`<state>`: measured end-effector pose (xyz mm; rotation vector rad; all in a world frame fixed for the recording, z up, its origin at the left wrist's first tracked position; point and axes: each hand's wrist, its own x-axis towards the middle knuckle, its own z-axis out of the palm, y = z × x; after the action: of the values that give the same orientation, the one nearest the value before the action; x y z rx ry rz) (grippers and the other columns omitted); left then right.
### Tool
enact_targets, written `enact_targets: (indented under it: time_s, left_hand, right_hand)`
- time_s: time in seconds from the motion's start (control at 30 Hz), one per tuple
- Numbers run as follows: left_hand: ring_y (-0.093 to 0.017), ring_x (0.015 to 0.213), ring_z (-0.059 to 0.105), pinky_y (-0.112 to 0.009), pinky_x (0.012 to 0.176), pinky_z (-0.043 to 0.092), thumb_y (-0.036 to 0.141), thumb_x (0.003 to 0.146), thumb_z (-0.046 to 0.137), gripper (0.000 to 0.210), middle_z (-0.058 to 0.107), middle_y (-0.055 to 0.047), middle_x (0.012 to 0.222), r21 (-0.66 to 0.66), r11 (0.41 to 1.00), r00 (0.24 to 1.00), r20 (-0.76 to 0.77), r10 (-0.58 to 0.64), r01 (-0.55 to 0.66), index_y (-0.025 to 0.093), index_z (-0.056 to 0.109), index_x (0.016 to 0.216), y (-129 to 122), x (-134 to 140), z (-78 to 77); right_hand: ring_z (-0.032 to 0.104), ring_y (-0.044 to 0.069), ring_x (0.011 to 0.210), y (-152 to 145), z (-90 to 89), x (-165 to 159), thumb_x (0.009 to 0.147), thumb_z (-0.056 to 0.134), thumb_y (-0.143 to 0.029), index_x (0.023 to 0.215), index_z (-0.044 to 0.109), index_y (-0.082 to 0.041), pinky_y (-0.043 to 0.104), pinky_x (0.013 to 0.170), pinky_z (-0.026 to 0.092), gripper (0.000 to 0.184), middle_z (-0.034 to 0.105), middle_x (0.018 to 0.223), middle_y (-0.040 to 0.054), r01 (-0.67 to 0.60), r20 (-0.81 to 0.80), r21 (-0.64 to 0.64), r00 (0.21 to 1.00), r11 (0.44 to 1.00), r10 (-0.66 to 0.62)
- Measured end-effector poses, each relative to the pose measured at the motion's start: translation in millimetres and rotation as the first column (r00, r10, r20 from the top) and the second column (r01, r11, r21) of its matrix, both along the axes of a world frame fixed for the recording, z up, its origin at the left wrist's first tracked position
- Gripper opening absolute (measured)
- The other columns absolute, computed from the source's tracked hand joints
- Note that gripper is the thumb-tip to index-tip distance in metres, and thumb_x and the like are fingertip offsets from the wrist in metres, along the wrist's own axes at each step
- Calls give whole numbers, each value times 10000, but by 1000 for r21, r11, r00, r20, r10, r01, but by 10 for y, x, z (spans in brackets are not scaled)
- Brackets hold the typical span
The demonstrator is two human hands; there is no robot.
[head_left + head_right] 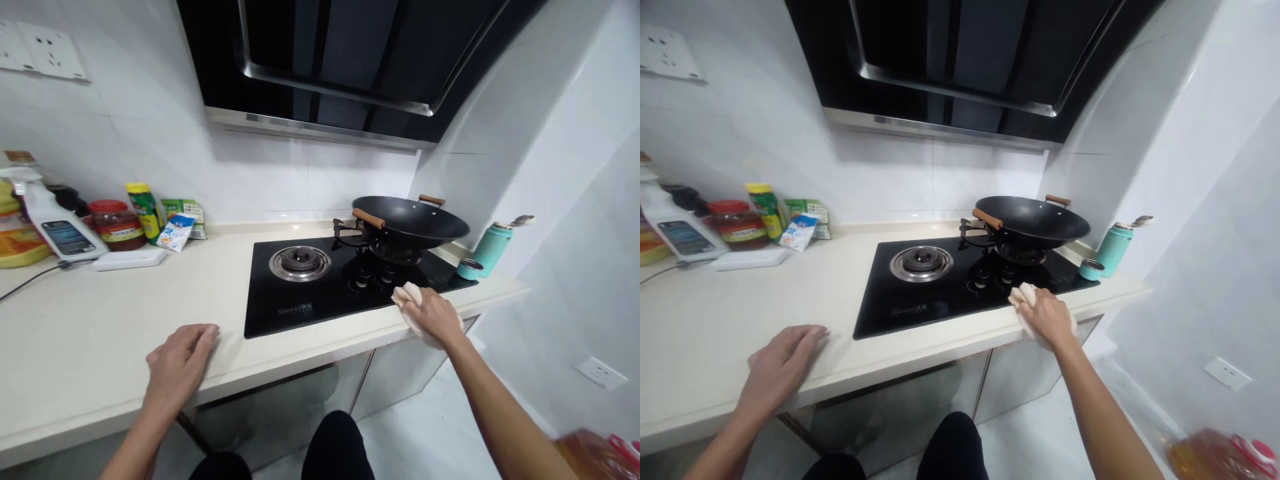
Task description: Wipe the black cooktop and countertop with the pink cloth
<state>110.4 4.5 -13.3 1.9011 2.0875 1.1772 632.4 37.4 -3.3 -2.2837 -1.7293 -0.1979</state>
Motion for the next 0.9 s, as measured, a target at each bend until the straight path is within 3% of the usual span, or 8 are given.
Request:
enact_targets:
  time_s: [0.13, 0.3, 0.4, 0.57, 0.7, 0.8, 0.9]
  left_hand:
    - [-307, 1140, 643, -506, 1095, 365, 586, 910, 415, 437, 757, -60, 1073, 2, 999, 999, 26, -37, 37, 268, 714, 890, -62, 51, 27]
    - [-279, 1112, 646, -494, 1093, 369, 582, 925, 382, 464, 743, -67, 1112, 58, 997, 998, 49, -45, 42, 259, 715, 921, -123, 31, 14]
    - [-277, 1098, 652, -461, 1074, 408, 592, 929, 394, 469, 730, -68, 1092, 100, 993, 993, 103, -66, 55, 249, 714, 919, -128, -11, -9]
    - [-275, 1103, 640, -409, 1029, 470, 612, 899, 465, 445, 707, -78, 1106, 175, 984, 956, 287, -65, 15, 227, 682, 954, -138, -16, 9]
    - [-257, 1104, 640, -384, 977, 518, 585, 895, 505, 454, 680, -86, 1183, 198, 977, 828, 559, -47, -78, 206, 630, 1114, -253, 7, 37]
    - [-253, 1167, 610, -378, 996, 517, 559, 909, 527, 477, 632, -87, 1274, 221, 964, 755, 655, -33, -150, 220, 573, 1243, -419, -29, 34]
    - [-271, 1295, 527, -397, 1067, 481, 564, 901, 560, 527, 538, -89, 1375, 284, 919, 762, 647, 27, -273, 246, 534, 1320, -589, -142, 38]
  right_hand:
    - [630, 261, 957, -127, 0, -920, 906, 493, -433, 1077, 628, -185, 346, 808, 394, 330, 674, 1038, 109, -282, 24, 9, 959, 959, 281]
    - [589, 289, 1081, -275, 64, -2135, 883, 555, -402, 1251, 597, -212, 413, 958, 380, 416, 663, 1175, 111, -576, -40, 42, 816, 817, 577]
    - [567, 317, 1127, -345, 117, -2726, 894, 570, -411, 1344, 541, -205, 468, 973, 395, 496, 637, 1226, 128, -684, -55, 72, 724, 726, 688]
    - [566, 331, 1108, -427, 161, -3399, 913, 567, -442, 1284, 563, -173, 487, 939, 443, 458, 623, 1196, 148, -762, -52, 77, 641, 643, 766]
    - [579, 322, 1103, -430, 165, -3766, 918, 555, -448, 1289, 558, -175, 501, 958, 453, 461, 622, 1196, 140, -799, -99, 76, 589, 596, 802]
    - [585, 315, 1136, -359, 182, -4006, 929, 534, -497, 1228, 588, -188, 514, 989, 454, 434, 627, 1215, 126, -845, -232, 103, 493, 525, 839]
    - [608, 293, 1129, -216, 191, -4225, 904, 571, -492, 1121, 627, -189, 493, 1008, 465, 377, 654, 1202, 112, -817, -505, 195, 391, 543, 770]
